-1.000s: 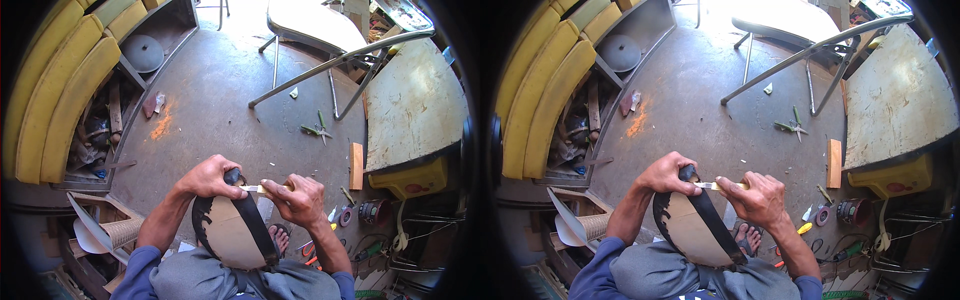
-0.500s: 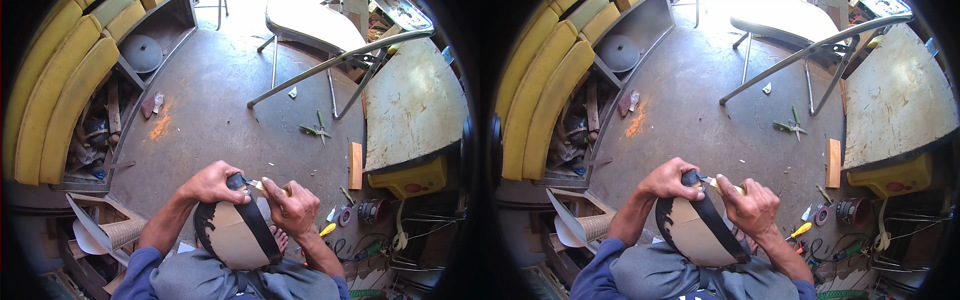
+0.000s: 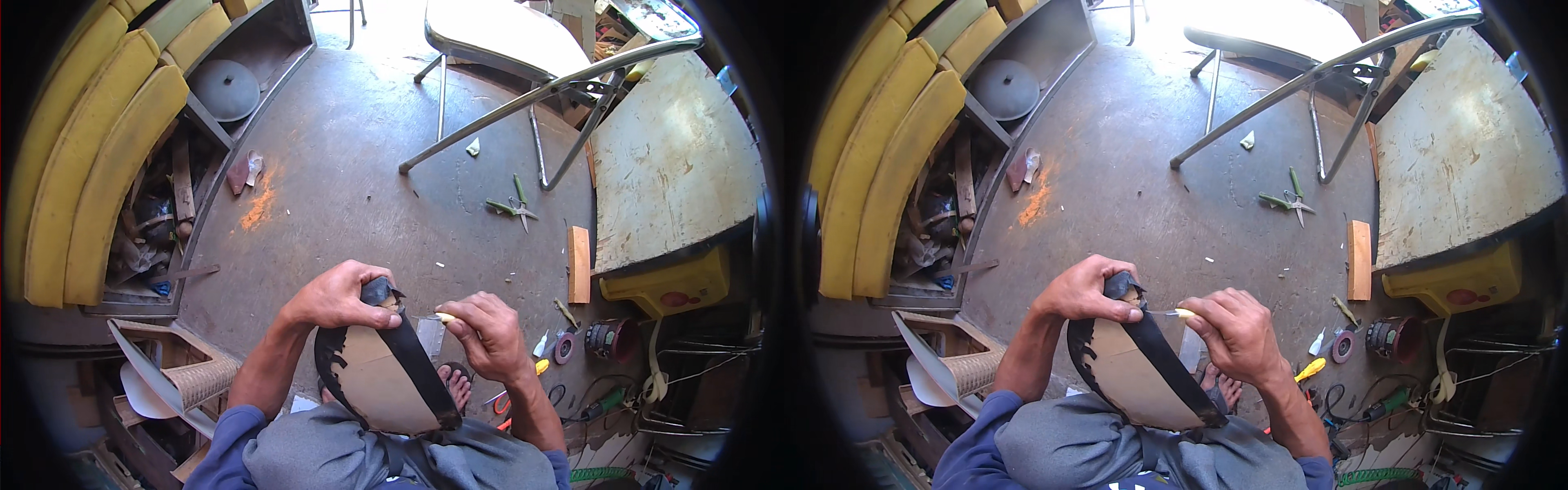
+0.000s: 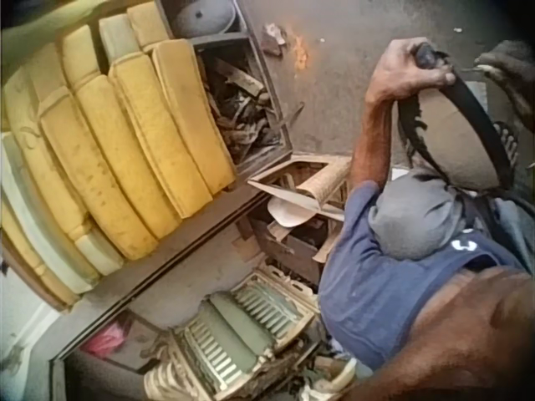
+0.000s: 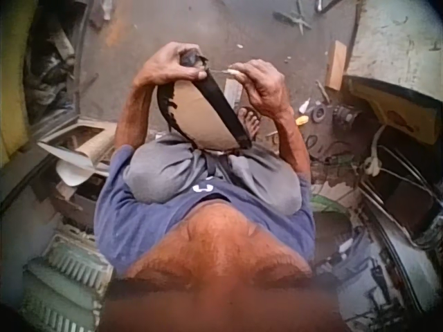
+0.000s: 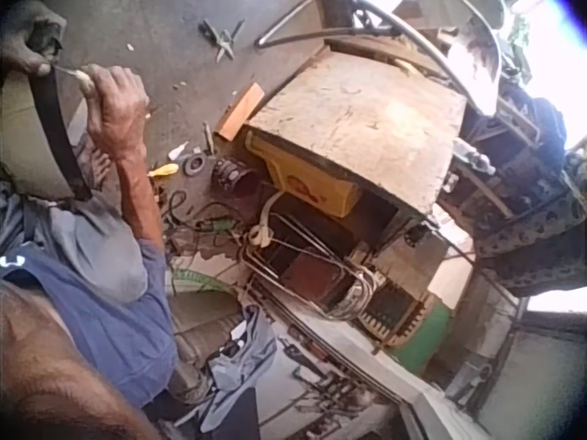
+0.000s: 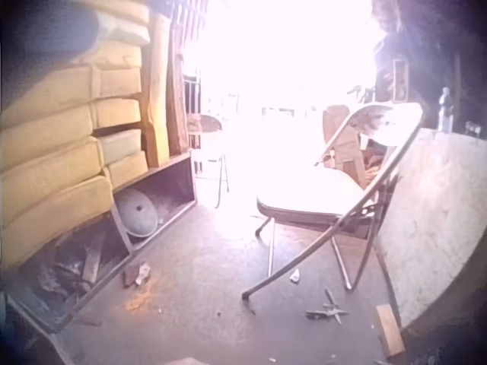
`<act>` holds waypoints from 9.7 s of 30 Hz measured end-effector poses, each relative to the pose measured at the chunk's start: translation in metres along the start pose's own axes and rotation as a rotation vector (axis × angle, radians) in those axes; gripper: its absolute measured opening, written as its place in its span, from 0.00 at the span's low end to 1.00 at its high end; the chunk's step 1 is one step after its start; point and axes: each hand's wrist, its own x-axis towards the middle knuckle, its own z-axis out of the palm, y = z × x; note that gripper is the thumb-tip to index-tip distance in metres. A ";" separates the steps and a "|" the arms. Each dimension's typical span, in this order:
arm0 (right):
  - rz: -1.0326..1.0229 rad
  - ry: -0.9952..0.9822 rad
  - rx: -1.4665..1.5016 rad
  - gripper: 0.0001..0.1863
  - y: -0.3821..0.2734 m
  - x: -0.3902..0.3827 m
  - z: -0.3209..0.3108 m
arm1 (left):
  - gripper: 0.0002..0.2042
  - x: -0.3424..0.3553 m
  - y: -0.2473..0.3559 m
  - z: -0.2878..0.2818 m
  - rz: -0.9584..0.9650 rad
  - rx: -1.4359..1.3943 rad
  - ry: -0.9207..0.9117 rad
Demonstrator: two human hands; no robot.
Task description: The person reupholsters a furniture part by stretching black fabric over a wooden base, applying adhesive with a small bottle, and securing the edges using a screwdriver.
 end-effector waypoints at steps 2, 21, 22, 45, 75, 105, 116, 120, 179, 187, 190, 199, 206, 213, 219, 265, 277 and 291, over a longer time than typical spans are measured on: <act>-0.036 0.049 -0.005 0.10 -0.004 0.007 0.006 | 0.17 0.003 0.002 0.001 0.001 -0.004 -0.025; 0.847 0.070 0.792 0.11 -0.037 0.016 0.035 | 0.14 0.009 -0.006 0.016 0.053 -0.067 0.134; 0.920 0.067 0.954 0.10 -0.034 0.015 0.035 | 0.13 0.009 -0.005 0.016 0.039 -0.064 0.132; 0.191 -0.091 -0.293 0.09 -0.055 0.031 0.022 | 0.14 0.003 0.008 0.026 0.085 0.207 0.300; 0.451 0.038 0.195 0.13 -0.036 0.030 0.025 | 0.19 0.003 -0.012 0.024 0.212 0.086 0.395; 0.584 0.023 0.552 0.14 -0.016 -0.005 0.059 | 0.12 0.006 -0.007 0.043 0.583 0.685 0.643; 0.537 0.011 0.444 0.14 -0.021 -0.002 0.058 | 0.08 0.007 -0.004 0.039 0.605 0.926 0.556; 0.517 0.014 0.457 0.14 -0.023 -0.002 0.059 | 0.06 0.012 -0.015 0.045 0.628 0.870 0.652; 0.585 0.149 0.604 0.21 0.044 -0.013 0.032 | 0.10 0.079 -0.072 0.043 0.543 -0.904 0.155; 0.592 0.136 0.655 0.21 0.043 -0.012 0.027 | 0.16 0.080 -0.070 0.035 0.518 -0.781 0.148; 0.600 0.133 0.652 0.20 0.043 -0.014 0.026 | 0.11 0.084 -0.079 0.035 0.488 -0.861 0.103; 0.557 0.151 0.712 0.19 0.043 -0.012 0.028 | 0.09 0.084 -0.076 0.049 0.398 -1.115 0.008; 0.530 0.157 0.702 0.17 0.040 -0.011 0.025 | 0.10 0.078 -0.057 0.053 0.302 -1.117 -0.133; 0.413 0.203 0.709 0.17 0.039 -0.007 0.026 | 0.11 0.066 -0.037 0.061 0.370 -0.848 -0.102; 0.348 0.196 0.861 0.18 0.034 -0.005 0.023 | 0.10 0.061 -0.024 0.069 0.419 -0.845 -0.190; 1.189 0.459 -0.773 0.16 0.254 -0.314 -0.021 | 0.09 0.080 -0.033 0.136 0.275 0.401 0.505; 1.072 0.433 -0.602 0.17 0.243 -0.317 -0.023 | 0.09 0.077 -0.033 0.133 0.281 0.388 0.500; 1.079 0.612 -0.424 0.16 0.235 -0.293 -0.009 | 0.09 0.072 -0.032 0.137 0.336 0.411 0.487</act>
